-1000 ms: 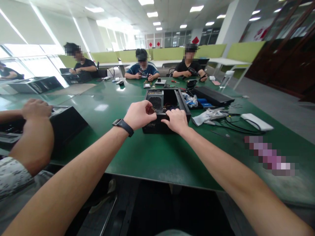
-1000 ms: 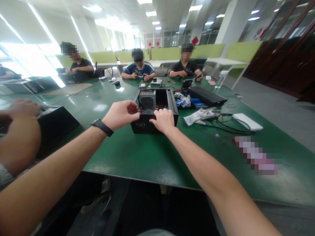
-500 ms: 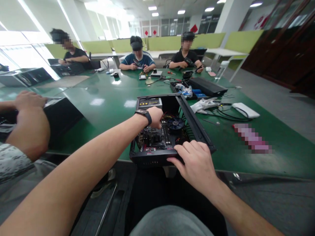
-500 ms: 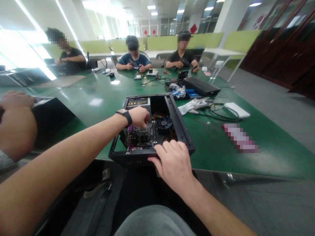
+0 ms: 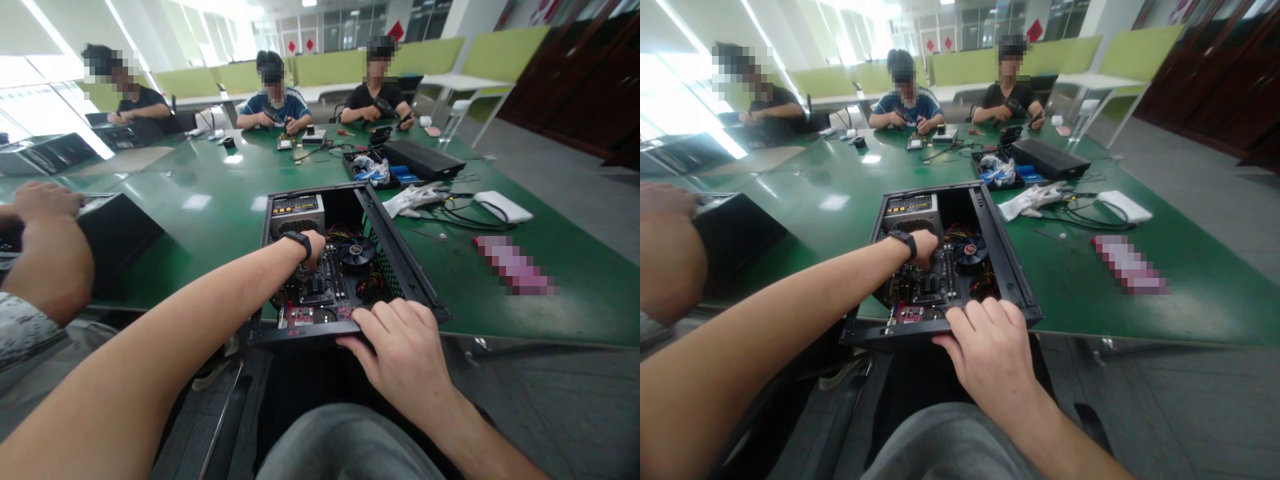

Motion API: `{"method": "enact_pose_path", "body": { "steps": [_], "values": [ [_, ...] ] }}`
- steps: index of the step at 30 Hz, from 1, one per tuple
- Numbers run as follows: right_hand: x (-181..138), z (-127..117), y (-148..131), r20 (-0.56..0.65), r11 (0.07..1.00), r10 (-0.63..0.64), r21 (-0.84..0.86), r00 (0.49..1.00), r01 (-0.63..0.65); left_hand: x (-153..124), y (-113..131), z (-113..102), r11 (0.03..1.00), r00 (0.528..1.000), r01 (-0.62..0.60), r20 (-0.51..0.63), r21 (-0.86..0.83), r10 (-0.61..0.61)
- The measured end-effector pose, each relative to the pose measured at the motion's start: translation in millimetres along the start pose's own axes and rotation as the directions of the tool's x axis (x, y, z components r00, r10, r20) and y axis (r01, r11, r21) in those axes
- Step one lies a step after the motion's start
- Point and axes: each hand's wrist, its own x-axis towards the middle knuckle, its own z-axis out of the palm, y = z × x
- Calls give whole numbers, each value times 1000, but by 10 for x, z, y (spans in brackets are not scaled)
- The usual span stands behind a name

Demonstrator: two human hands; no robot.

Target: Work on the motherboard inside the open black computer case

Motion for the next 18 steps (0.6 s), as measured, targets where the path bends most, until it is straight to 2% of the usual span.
{"method": "enact_pose_path", "body": {
  "steps": [7,14,18],
  "values": [
    [-7,3,-6,6,1000,11,-3,1000,-11,14,32,-12,998,999,44,12,-47,-43],
    [-4,5,-8,0,1000,17,-10,1000,-17,74,2,13,999,997,50,51,16,-51],
    [-9,6,-10,-3,1000,19,9,1000,-19,51,0,-1,997,997,68,27,-32,-67]
  ]
}}
